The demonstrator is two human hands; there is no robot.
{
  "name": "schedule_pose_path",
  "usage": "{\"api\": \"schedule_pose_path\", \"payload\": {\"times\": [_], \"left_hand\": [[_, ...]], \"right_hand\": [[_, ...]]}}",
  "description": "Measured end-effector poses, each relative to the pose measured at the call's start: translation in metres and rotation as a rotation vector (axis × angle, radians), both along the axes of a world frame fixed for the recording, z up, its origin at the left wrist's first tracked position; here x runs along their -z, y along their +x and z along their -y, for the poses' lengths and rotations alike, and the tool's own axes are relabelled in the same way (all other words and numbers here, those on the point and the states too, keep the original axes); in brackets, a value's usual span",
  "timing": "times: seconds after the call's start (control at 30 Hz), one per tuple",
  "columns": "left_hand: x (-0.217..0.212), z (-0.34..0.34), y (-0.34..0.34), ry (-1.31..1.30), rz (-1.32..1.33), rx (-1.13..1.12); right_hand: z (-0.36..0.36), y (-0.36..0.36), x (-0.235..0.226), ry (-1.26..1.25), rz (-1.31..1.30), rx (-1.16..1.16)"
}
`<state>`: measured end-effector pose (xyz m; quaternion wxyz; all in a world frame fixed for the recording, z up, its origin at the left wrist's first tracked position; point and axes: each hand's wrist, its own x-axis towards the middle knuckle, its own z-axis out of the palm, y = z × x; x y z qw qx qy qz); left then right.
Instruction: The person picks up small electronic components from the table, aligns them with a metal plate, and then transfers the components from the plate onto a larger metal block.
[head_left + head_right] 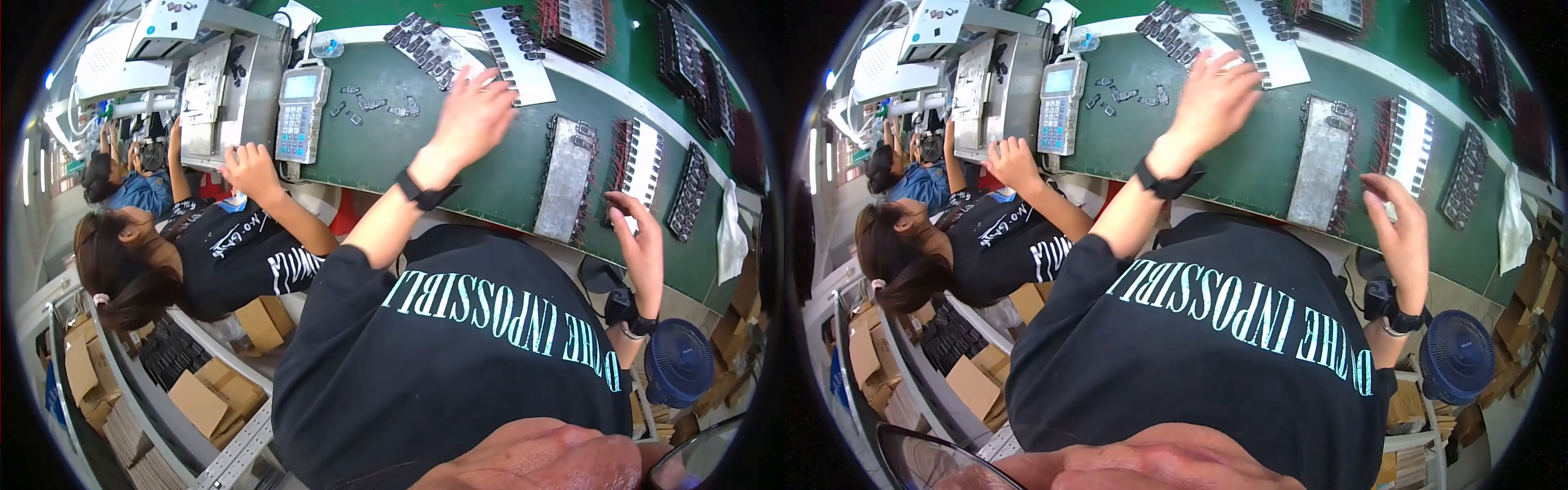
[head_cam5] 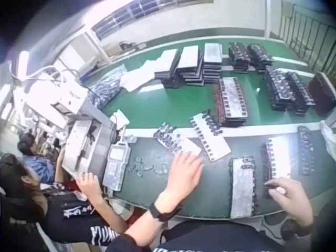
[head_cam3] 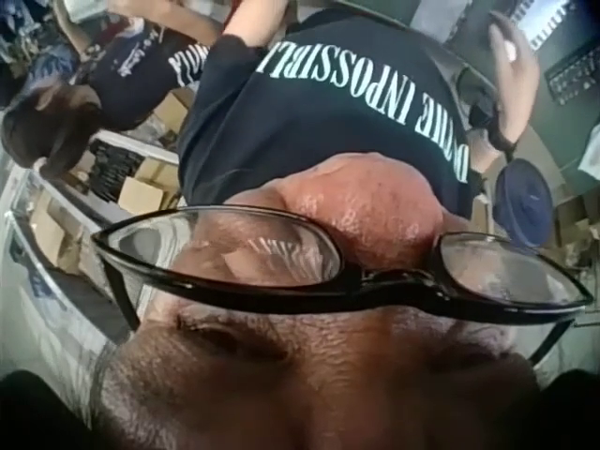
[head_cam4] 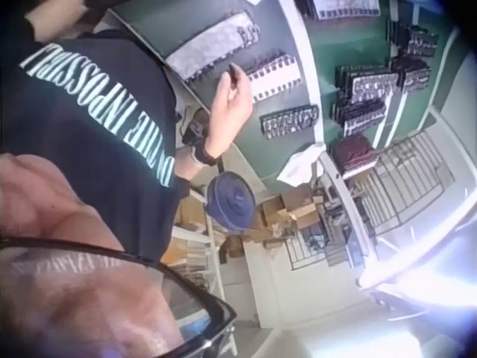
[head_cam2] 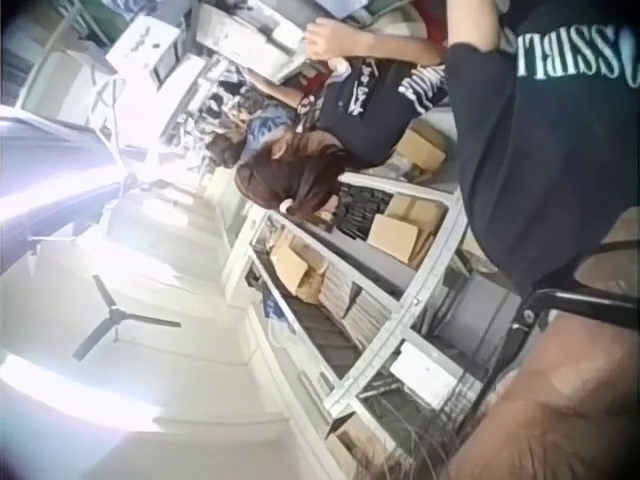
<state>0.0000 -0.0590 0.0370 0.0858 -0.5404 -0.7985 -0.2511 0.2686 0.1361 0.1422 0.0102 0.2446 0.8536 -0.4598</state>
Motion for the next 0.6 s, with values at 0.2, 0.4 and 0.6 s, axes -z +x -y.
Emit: {"api": "schedule_pose_path", "payload": {"times": [0.2, 0.4, 0.6], "left_hand": [[0.001, 0.071, -0.047, 0.065, -0.001, -0.206], [-0.012, 0.087, -0.093, -0.067, -0.101, -0.319], [-0.013, 0.09, -0.079, -0.165, -0.03, -0.313]], "right_hand": [[0.001, -0.002, -0.001, 0.041, -0.108, -0.039], [0.015, 0.015, 0.017, 0.053, -0.091, -0.058], [0.022, 0.019, 0.025, 0.026, -0.077, -0.004]]}}
